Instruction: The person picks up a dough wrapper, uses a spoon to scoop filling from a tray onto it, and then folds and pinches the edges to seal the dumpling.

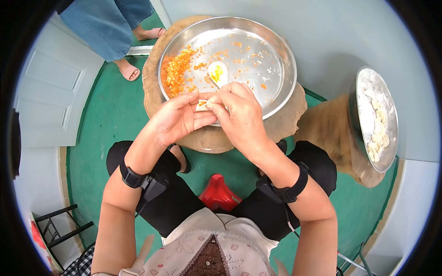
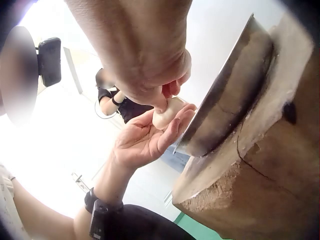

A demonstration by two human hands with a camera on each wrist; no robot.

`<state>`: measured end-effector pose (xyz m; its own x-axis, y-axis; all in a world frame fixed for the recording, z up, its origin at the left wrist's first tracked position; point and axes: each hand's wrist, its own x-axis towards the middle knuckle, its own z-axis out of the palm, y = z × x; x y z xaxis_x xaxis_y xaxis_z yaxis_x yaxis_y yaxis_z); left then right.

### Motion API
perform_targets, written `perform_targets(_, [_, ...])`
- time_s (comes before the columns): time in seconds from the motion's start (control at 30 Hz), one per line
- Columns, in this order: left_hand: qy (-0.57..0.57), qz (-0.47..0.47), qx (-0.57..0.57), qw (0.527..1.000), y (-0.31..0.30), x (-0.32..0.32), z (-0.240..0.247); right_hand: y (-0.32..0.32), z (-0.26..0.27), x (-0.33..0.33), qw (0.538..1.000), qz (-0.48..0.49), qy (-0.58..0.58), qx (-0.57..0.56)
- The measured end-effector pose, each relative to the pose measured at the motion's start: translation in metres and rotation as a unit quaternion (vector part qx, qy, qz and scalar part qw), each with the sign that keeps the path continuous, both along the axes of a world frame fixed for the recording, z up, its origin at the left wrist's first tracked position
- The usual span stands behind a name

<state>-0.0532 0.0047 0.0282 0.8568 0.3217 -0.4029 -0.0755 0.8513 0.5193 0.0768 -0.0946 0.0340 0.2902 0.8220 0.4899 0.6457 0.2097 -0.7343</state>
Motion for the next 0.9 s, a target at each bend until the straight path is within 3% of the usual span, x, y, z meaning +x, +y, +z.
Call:
perform_targets(0.2, [-0.056, 0.029, -0.101, 0.993, 0.000, 0.002, -0.005, 0.001, -0.002, -0.002, 1.000, -0.021, 0.001, 0.007])
perform_targets(0.5, [-0.055, 0.018, 0.010, 0.998, -0.004, -0.002, 0.004, 0.002, 0.000, 0.003, 0.999, -0.023, -0.013, 0.021])
perform_targets(0.7, [-0.043, 0.021, 0.029, 0.998, -0.005, 0.000, 0.003, 0.002, -0.001, 0.000, 0.997, 0.006, 0.080, 0.003])
perform_targets(0.9, [-0.030, 0.010, 0.060, 0.998, -0.006, 0.000, 0.002, 0.001, 0.004, 0.000, 0.999, 0.009, 0.038, 0.020])
